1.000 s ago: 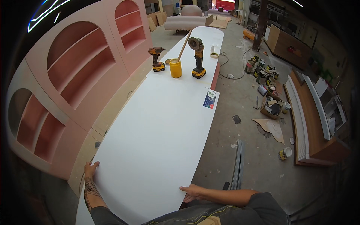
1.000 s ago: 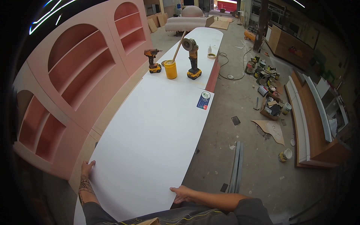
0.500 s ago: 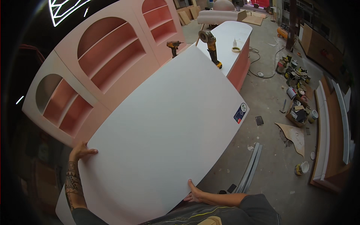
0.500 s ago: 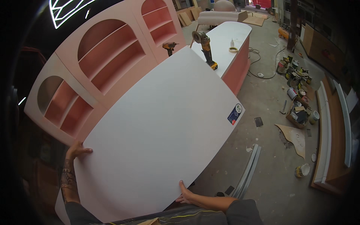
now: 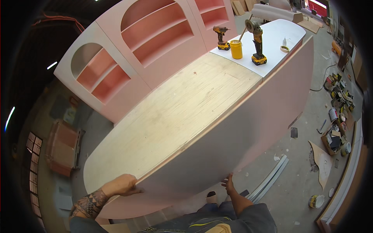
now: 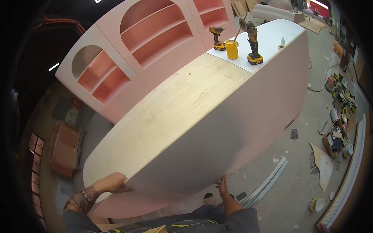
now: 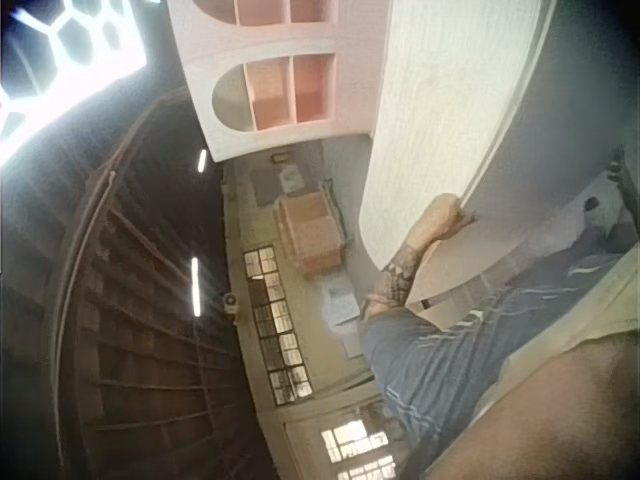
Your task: Applying adhesive and joining panels of a curved pink and white furniture piece.
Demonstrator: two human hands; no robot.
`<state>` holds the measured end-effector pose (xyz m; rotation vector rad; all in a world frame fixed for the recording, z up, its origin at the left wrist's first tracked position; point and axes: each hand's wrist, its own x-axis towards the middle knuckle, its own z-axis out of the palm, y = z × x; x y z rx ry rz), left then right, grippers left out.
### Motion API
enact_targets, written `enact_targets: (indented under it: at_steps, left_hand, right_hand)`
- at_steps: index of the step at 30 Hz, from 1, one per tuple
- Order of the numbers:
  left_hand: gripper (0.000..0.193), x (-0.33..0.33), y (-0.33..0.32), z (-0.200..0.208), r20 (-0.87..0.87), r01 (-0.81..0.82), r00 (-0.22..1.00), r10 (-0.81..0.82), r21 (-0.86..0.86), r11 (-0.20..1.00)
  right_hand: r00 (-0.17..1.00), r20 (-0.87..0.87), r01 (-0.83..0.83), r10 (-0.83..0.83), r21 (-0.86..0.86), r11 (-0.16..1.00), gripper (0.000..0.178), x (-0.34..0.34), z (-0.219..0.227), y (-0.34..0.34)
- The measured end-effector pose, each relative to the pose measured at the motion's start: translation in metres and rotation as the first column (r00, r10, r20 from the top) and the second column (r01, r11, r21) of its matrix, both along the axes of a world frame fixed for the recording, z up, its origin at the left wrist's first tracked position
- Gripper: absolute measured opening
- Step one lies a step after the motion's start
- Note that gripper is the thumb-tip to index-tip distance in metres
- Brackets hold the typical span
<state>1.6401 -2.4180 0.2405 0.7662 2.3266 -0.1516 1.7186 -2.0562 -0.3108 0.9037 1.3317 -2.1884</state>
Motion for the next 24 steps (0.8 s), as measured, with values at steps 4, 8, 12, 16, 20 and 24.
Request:
enact_targets:
  at_steps: [4,8,12,16,20,24]
  left_hand:
    - [0.041,0.021,0.0,-0.037,0.117,-0.056,0.991,0.066,-0.086,0.995]
    - [0.034,0.043,-0.013,-0.057,0.035,0.005,0.999,-0.013,0.215,0.977]
    - [0.027,0.058,-0.03,-0.081,0.049,-0.042,0.998,0.033,0.201,0.979]
    - [0.022,0.074,-0.049,-0.11,0.056,0.006,0.998,-0.023,0.275,0.961]
    - [0.028,0.053,-0.064,-0.164,0.065,0.046,0.996,-0.06,0.199,0.979]
    - [0.036,0.039,-0.065,-0.209,0.081,0.034,0.996,-0.034,0.001,0.999]
  right_hand:
    - [0.997,0.056,0.041,-0.046,0.079,0.996,0.124,0.012,0.008,0.025]
    - [0.994,0.092,0.046,-0.058,0.127,0.991,0.124,0.018,0.008,0.042]
    - [0.992,0.129,-0.006,-0.013,0.147,0.989,0.127,0.025,0.006,0.037]
    - [0.968,0.244,-0.007,-0.055,0.246,0.969,0.098,0.026,0.014,0.008]
    - [0.932,0.319,0.136,-0.174,0.138,0.981,0.084,0.068,-0.018,0.01]
    - [0.959,0.199,0.138,-0.2,0.289,0.947,0.063,0.103,-0.008,0.022]
